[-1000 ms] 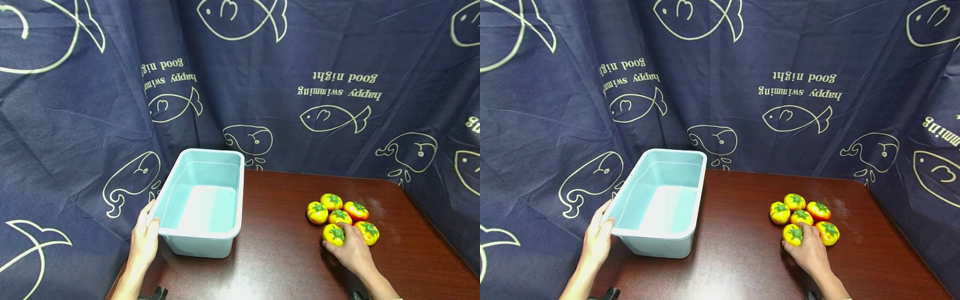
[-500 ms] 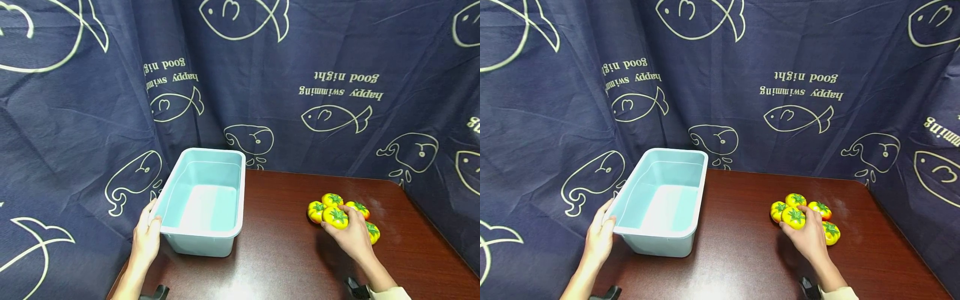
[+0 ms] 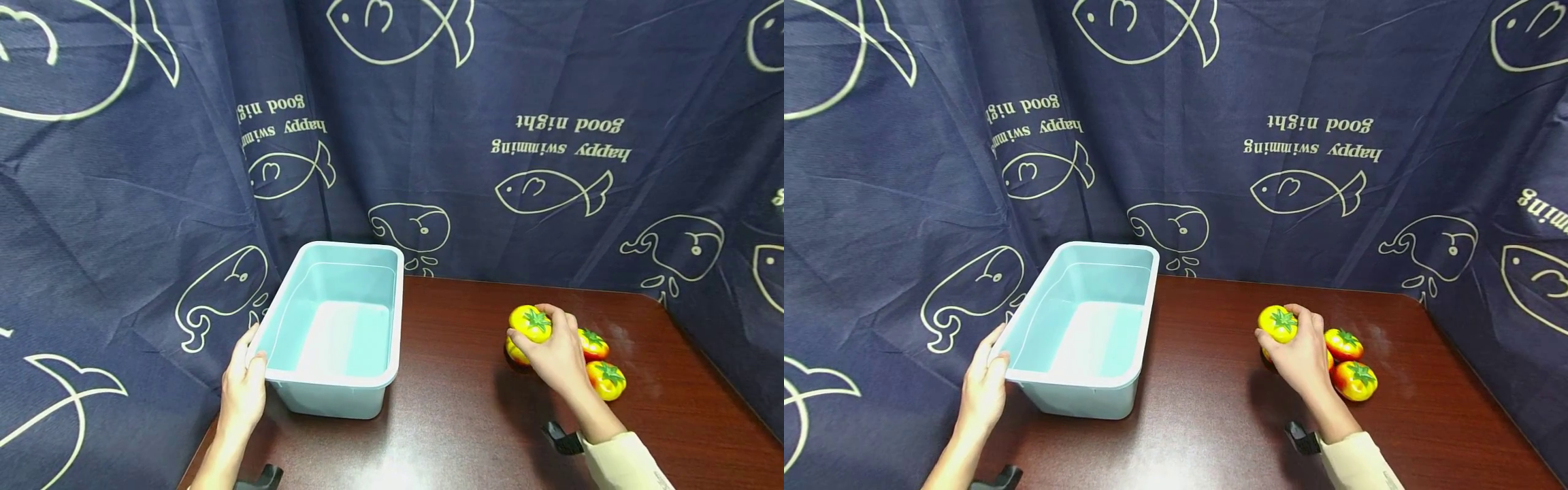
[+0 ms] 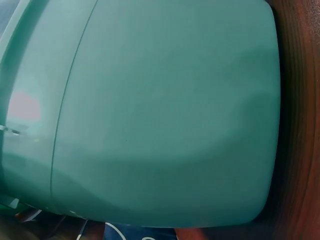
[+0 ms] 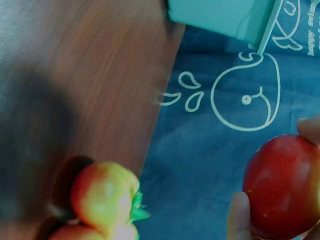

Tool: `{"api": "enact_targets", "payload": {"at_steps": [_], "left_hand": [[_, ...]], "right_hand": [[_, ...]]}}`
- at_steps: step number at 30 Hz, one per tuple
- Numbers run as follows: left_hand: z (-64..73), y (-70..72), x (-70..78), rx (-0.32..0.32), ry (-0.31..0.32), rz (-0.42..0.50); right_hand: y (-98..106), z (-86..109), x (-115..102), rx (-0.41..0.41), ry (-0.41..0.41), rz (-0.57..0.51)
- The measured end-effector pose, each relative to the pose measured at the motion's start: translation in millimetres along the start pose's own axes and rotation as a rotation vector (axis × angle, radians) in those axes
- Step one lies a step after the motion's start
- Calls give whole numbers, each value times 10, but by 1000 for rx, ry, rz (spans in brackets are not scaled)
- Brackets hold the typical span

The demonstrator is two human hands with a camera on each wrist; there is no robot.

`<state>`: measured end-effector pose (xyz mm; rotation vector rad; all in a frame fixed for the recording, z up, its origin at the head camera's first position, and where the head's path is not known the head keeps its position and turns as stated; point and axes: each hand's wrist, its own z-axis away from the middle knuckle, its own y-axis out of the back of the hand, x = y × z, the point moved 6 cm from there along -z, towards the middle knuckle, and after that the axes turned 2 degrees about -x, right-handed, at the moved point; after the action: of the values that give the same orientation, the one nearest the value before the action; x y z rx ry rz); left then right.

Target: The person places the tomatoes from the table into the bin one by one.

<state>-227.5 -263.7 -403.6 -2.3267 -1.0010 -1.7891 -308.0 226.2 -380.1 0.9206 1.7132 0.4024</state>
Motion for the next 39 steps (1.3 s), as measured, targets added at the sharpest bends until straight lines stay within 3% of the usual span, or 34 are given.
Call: {"api": "enact_targets", "payload": {"at_steps": [6, 19, 26, 33, 39], "left_hand": [[-3, 3, -31, 42, 8, 12], [-5, 9, -42, 70, -23, 43], [1, -24, -78, 70, 14, 48], [-14, -32, -79, 54, 4, 44], [-19, -30, -92, 44, 20, 32]], "right_hand": [[-82, -61, -156, -24, 38, 0], [-259, -127, -434, -28, 85, -51], [-381, -143, -597, -51, 89, -77], [-472, -108, -744, -59, 123, -94], [-516, -90, -893, -29, 175, -146]]}}
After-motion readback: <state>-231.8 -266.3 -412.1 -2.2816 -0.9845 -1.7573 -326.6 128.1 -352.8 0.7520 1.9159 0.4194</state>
